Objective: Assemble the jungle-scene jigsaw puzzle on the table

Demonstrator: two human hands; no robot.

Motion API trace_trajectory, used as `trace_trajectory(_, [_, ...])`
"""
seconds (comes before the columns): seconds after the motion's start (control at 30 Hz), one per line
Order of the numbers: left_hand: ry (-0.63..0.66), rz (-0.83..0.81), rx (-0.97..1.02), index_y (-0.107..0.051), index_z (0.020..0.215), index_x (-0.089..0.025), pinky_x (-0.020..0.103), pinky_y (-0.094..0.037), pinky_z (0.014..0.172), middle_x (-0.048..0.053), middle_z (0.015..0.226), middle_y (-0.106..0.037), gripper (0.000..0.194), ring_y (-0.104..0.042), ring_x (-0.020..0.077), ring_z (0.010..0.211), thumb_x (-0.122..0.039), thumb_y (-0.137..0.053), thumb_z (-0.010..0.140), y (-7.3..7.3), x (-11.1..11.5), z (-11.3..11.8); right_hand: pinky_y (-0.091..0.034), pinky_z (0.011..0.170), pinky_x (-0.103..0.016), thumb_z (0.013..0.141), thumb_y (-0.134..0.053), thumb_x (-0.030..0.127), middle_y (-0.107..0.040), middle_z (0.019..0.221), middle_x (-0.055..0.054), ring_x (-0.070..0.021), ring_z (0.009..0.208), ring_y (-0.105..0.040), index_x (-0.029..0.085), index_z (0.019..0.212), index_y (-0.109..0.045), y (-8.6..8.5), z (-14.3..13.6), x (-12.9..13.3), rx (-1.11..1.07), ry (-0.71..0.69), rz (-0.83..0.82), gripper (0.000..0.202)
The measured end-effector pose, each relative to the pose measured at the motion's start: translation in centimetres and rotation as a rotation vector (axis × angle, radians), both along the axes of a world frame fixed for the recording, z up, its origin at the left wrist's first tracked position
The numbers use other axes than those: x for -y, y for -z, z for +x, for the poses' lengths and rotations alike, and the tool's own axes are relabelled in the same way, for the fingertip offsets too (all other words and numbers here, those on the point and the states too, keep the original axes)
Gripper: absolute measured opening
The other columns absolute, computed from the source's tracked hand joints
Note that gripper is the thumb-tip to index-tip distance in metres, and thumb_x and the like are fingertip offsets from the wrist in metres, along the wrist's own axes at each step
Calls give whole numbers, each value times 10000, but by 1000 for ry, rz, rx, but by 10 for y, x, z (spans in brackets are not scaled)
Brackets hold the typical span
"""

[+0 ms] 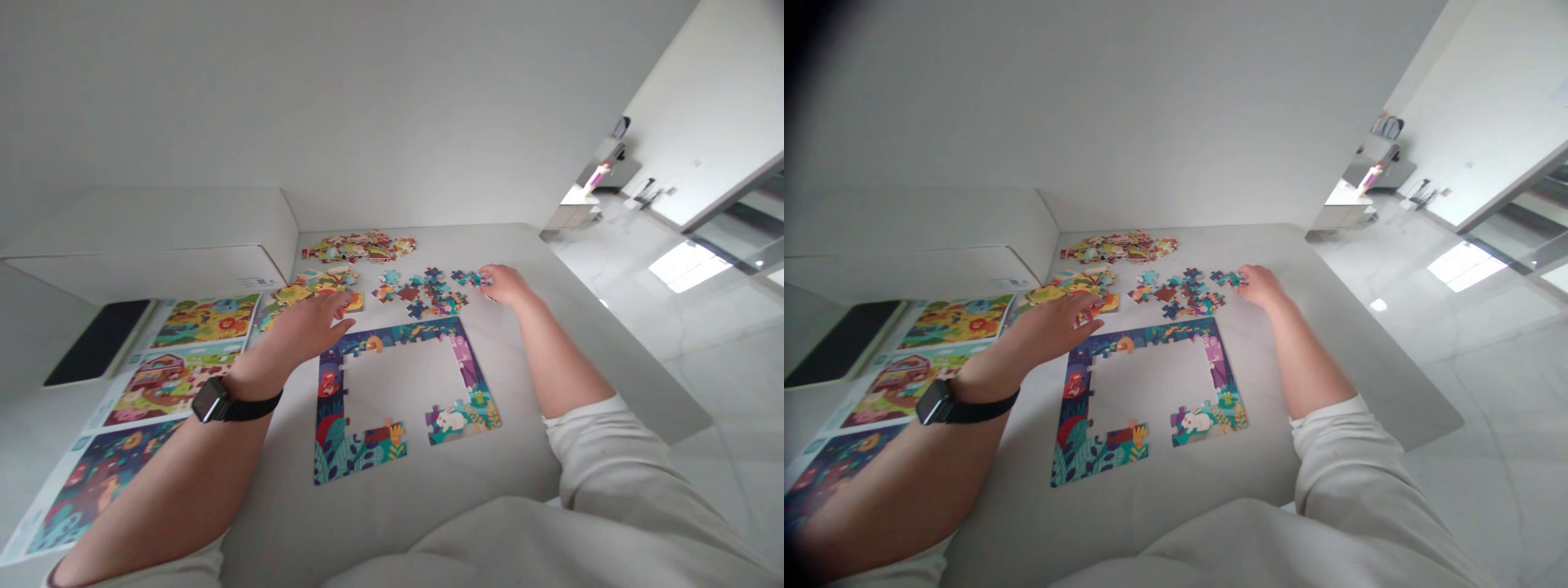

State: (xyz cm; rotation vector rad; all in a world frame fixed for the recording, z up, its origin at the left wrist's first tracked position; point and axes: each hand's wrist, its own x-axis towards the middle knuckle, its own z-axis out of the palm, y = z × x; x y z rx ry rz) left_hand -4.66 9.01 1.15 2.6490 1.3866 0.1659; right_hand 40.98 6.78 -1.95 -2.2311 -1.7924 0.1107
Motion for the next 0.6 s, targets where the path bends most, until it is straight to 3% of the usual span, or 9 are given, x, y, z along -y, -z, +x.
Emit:
trace_trajectory(0.1, [-1, 18, -8, -620, 1434, -230, 425, -523, 1013, 127, 1270, -767, 513, -711, 332, 1183, -485, -499, 1005, 0, 0, 0, -567, 984, -380, 869, -807, 266, -802, 1216, -125, -275, 1085, -754, 214, 1235, -800, -11, -16, 2, 23, -85, 19, 370])
trace_trajectory(0.2, [-4, 16, -21, -624, 1420, -225, 425, -528, 998, 130, 1265, -767, 501, -718, 334, 1165, -483, -497, 1010, 1, 0, 0, -568, 888, -325, 882, -811, 284, -821, 1120, -76, -224, 959, -764, 232, 1234, -802, -20, -40, 5, -65, -237, -86, 356])
trace_trajectory(0.33, [14, 13, 7, -613, 1450, -219, 433, -523, 1020, 137, 1312, -754, 523, -705, 344, 1209, -476, -509, 1005, 0, 0, 1, -558, 863, -333, 844, -866, 355, -815, 1100, -76, -245, 961, -753, 245, 1245, -791, -20, -66, 10, -9, -364, -156, 422])
trace_trajectory(0.6, [7, 37, 20, -607, 1452, -236, 410, -535, 988, 115, 1265, -768, 514, -712, 322, 1168, -472, -512, 1005, -12, 15, 0, -543, 1008, -382, 847, -860, 318, -764, 1217, -103, -271, 1133, -717, 258, 1140, -799, 1, -71, 12, 79, -292, -116, 305])
